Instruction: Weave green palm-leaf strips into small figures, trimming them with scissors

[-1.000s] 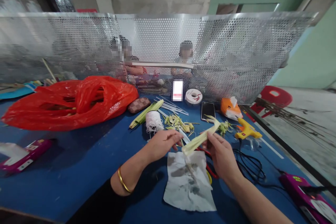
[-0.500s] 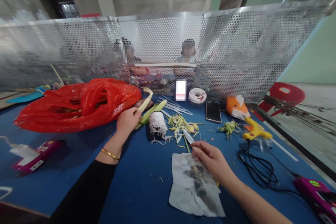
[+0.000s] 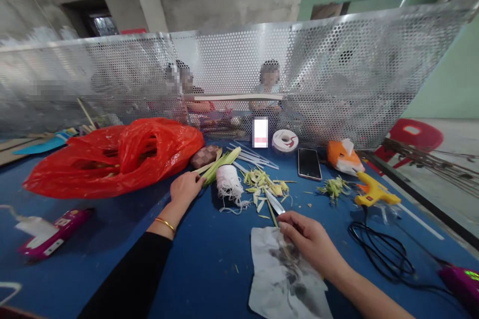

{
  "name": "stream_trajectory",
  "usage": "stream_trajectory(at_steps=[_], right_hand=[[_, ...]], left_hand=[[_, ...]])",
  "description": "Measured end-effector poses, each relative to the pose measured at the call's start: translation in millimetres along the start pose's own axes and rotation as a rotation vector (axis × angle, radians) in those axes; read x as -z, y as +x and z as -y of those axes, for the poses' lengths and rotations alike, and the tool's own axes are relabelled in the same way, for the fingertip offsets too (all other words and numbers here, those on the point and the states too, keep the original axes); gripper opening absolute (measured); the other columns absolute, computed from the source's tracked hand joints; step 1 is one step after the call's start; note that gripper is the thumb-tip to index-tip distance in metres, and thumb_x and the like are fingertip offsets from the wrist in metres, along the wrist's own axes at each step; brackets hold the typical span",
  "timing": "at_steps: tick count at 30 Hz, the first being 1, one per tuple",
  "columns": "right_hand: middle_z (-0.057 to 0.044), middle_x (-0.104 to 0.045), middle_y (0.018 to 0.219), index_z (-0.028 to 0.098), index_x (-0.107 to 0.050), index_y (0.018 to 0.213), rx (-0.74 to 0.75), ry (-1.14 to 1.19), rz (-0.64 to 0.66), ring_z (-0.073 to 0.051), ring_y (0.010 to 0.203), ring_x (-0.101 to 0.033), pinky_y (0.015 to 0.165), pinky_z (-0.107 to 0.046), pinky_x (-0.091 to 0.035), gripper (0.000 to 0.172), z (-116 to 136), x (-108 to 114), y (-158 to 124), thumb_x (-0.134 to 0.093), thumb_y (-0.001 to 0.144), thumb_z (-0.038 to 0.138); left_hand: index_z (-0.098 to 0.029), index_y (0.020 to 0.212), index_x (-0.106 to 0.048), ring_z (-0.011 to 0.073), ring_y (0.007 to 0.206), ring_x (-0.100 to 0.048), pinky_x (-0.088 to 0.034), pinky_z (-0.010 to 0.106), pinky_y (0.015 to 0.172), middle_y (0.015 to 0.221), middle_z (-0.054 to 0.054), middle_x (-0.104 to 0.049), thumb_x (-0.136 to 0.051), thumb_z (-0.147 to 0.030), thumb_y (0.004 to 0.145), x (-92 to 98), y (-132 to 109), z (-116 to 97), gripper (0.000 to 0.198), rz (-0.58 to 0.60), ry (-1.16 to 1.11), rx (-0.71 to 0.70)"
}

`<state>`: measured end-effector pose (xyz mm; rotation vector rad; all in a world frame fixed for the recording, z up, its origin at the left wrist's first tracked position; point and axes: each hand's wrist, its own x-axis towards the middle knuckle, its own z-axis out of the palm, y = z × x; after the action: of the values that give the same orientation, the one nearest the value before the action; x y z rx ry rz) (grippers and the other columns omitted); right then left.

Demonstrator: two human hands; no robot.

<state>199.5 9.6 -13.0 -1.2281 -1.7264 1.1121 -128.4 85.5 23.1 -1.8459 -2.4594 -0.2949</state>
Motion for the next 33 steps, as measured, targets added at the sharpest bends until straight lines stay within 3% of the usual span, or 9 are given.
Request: stream_trajectory(at_steps=[7,10,14,17,21,24,29,33], right_hand=[[0.003,-0.056,0.061,0.021,-0.066,0.084,-0.009,-0.035,0.014,-0.014,0.057,-0.051,0.053,-0.024,-0.039,0.023,-1,0,2,-0.054,0.087,0.041],[0.002,-0.057,0.061,0.021,-0.067,0.086,-0.008,-0.043,-0.002,-0.015,0.058,-0.052,0.054,-0.024,-0.040,0.025,0,0,2,-0.054,0.087,0.041],[-0.002,-0.065,0.074,0.021,-0.070,0.089,0.070,-0.028,-0.122,-0.017,0.069,-0.057,0.062,-0.025,-0.043,0.024,1,2,-1,-0.056,0.087,0.042],[-0.003,-0.067,0.079,0.021,-0.071,0.088,0.114,0.049,-0.213,-0.018,0.074,-0.059,0.066,-0.026,-0.044,0.025,6,4,-3,-0.062,0.083,0.043],[-0.005,-0.068,0.070,0.017,-0.072,0.077,0.049,0.333,-0.210,-0.020,0.068,-0.060,0.065,-0.028,-0.047,0.034,14,5,-3,-0.071,0.071,0.050],[-0.004,-0.065,0.057,0.015,-0.068,0.061,-0.081,0.448,-0.237,-0.017,0.058,-0.057,0.058,-0.028,-0.046,0.037,21,2,-3,-0.076,0.065,0.052],[-0.004,-0.067,0.059,0.014,-0.069,0.062,-0.195,0.555,-0.245,-0.017,0.059,-0.058,0.058,-0.027,-0.046,0.034,29,1,-4,-0.080,0.059,0.046],[-0.004,-0.066,0.059,0.014,-0.068,0.062,-0.227,0.561,-0.234,-0.015,0.059,-0.056,0.058,-0.026,-0.045,0.028,28,1,-4,-0.080,0.059,0.039]], left_hand=[[-0.015,0.094,-0.073,0.0307,0.088,-0.067,-0.041,0.032,0.063,0.096,0.018,-0.073,-0.034,-0.037,0.090,27.6,-5,1,0.045,-0.077,-0.010,0.113],[-0.017,0.098,-0.071,0.0273,0.082,-0.068,-0.042,0.030,0.063,0.087,0.013,-0.074,-0.034,-0.038,0.091,50.4,-14,-3,0.043,-0.127,-0.063,0.111],[-0.019,0.090,-0.069,0.0170,0.053,-0.060,-0.041,0.024,0.055,0.054,0.000,-0.065,-0.044,-0.045,0.089,67.8,-49,-31,0.036,-0.194,-0.524,0.007],[-0.019,0.086,-0.068,0.0135,0.048,-0.055,-0.038,0.023,0.050,0.057,-0.001,-0.064,-0.046,-0.043,0.090,55.6,-90,-71,0.032,-0.173,-0.721,-0.190],[-0.019,0.078,-0.065,0.0133,0.063,-0.059,-0.039,0.022,0.057,0.073,0.002,-0.067,-0.047,-0.032,0.092,23.0,-135,-115,0.026,-0.184,-0.711,-0.492],[-0.018,0.078,-0.065,0.0137,0.065,-0.059,-0.038,0.023,0.058,0.075,0.003,-0.066,-0.048,-0.031,0.091,8.1,-145,-126,0.024,-0.077,-0.734,-0.531],[-0.018,0.085,-0.069,0.0153,0.062,-0.058,-0.040,0.024,0.057,0.074,0.004,-0.068,-0.054,-0.042,0.087,4.9,-133,-122,0.028,0.236,-0.965,-0.273],[-0.015,0.094,-0.070,0.0158,0.063,-0.057,-0.042,0.025,0.056,0.080,0.006,-0.071,-0.059,-0.045,0.082,5.0,-127,-121,0.033,0.477,-1.169,-0.208]])
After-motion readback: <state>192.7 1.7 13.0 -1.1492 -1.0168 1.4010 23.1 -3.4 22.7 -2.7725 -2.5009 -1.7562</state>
